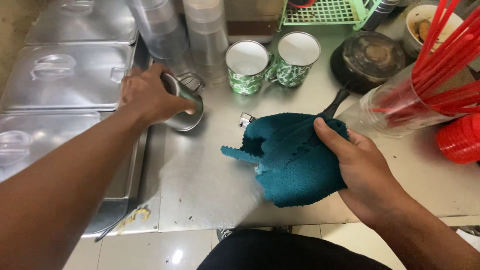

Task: Wiping and drying various metal and enamel mugs with a cloth on a counter.

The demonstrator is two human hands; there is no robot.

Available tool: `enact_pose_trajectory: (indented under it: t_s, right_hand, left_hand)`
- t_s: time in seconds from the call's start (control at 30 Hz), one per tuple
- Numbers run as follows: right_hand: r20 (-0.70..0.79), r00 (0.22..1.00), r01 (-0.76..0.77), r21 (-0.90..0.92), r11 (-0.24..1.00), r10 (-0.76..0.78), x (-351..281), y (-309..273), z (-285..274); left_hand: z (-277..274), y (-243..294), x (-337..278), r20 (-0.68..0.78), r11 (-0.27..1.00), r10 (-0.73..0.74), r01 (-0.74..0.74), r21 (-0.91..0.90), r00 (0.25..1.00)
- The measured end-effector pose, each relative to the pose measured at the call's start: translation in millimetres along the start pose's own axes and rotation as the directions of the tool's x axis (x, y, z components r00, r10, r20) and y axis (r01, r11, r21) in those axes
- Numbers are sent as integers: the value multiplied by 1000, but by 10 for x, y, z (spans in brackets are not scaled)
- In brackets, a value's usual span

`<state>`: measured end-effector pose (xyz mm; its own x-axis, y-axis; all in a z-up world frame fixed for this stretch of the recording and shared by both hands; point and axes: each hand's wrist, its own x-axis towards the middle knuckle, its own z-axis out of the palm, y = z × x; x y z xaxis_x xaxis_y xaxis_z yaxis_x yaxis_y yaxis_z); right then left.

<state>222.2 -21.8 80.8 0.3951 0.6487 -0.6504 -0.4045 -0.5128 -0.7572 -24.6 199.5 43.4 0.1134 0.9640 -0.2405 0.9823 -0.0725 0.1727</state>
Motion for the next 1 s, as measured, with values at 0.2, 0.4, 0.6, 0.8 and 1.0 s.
enact_pose_trajectory:
  t_s: [0.2,0.4,0.6,0.8,1.0]
  right_hand:
    - [20,998,52,41,998,-52,69,28,-122]
    - [46,995,84,43,996,-86,133,107,-187]
    - [22,999,46,7,999,-47,69,57,-152]
    - [15,999,38,13,999,-39,-38,-43,-127]
    - [-4,1000,11,45,999,-11,12,11,-316]
  left_hand:
    - [212,4,196,-56,990,108,-102,97,993]
    - [283,-44,183,-151,942,292,-257,215,944]
    - [379,-35,117,-279,954,280,-235,184,918]
    - [551,631,-215,-307,849,528,-500,172,792]
    - [458,1242,-28,88,974,208,-198,-110,974]
